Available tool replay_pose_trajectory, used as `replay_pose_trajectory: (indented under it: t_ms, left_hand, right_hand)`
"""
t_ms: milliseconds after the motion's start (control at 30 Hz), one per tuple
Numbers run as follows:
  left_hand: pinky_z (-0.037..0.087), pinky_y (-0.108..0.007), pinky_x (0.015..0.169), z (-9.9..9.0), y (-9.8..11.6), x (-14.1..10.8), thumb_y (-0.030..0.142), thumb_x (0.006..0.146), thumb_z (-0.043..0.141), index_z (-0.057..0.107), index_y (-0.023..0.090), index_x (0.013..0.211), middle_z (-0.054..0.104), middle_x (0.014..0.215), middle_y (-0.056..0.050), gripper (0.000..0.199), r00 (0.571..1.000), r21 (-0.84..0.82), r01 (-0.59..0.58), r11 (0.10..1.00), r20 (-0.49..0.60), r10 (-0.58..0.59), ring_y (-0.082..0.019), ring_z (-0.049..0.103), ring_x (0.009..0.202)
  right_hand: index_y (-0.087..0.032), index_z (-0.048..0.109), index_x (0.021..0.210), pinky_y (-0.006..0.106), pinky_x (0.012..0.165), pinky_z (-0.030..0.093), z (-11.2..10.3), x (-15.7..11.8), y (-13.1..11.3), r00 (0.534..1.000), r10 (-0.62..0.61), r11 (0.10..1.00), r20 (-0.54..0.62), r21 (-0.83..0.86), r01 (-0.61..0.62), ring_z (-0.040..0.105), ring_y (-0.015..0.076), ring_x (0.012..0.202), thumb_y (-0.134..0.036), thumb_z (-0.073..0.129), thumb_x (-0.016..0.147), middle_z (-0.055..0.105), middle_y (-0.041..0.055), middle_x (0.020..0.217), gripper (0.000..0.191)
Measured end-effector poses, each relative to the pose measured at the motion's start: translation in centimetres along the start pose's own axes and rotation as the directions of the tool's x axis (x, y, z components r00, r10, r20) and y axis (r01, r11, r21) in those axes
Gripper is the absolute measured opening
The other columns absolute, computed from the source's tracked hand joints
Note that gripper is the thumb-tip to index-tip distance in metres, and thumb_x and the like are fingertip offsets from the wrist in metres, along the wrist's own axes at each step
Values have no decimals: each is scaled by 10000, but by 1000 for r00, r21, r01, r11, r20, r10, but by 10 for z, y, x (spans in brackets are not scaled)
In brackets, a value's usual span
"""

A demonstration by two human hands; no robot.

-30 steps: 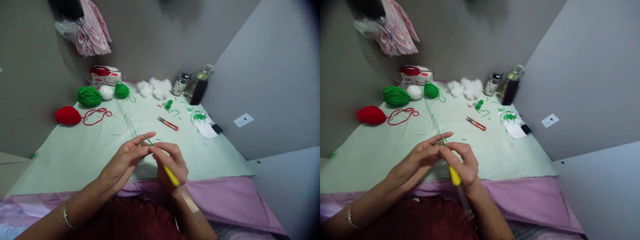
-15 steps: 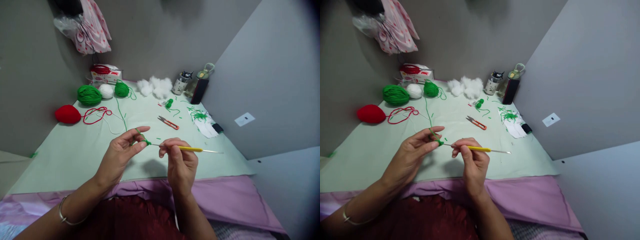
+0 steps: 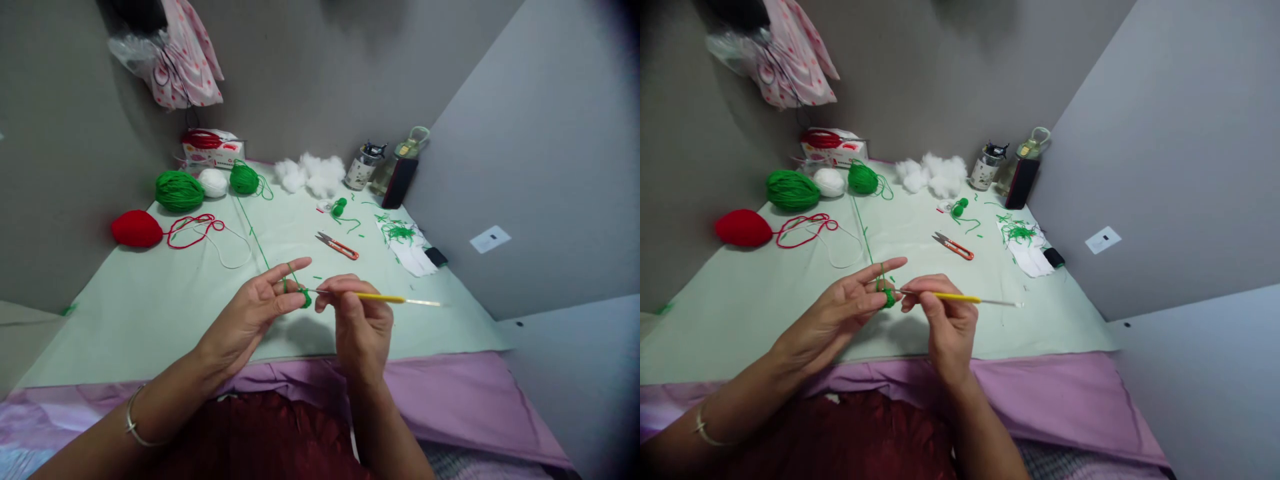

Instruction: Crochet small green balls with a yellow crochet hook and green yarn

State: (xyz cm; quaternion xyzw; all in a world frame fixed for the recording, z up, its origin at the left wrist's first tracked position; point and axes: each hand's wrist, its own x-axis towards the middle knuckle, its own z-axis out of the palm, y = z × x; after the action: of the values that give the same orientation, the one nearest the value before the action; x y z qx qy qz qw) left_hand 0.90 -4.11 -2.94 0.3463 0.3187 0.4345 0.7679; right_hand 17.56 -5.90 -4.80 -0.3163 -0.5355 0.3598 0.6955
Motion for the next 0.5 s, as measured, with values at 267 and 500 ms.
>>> replay_pose_trajectory:
  t_ms: [267,500]
  left_hand:
    - [450,-329,947,-1,-3,-1,285,798,893,811,289,1234,711,898,-10,444,996,61,-83,995,24,81,-180,636,889]
    - [444,-301,979,6,-10,0,288,833,883,829,318,1183,729,900,15,355,964,188,-222,957,-102,244,-165,645,926]
  right_hand:
    - [-231,758,927,269,566,553,-5,6,0,983,163,978,85,118,-172,629,126,629,-339,632,1011,704,18,816,186]
    - [-305,787,1141,349,736,612,7,-9,0,980,-176,909,92,-366,198,711,178,858,-152,612,1007,764,39,982,267]
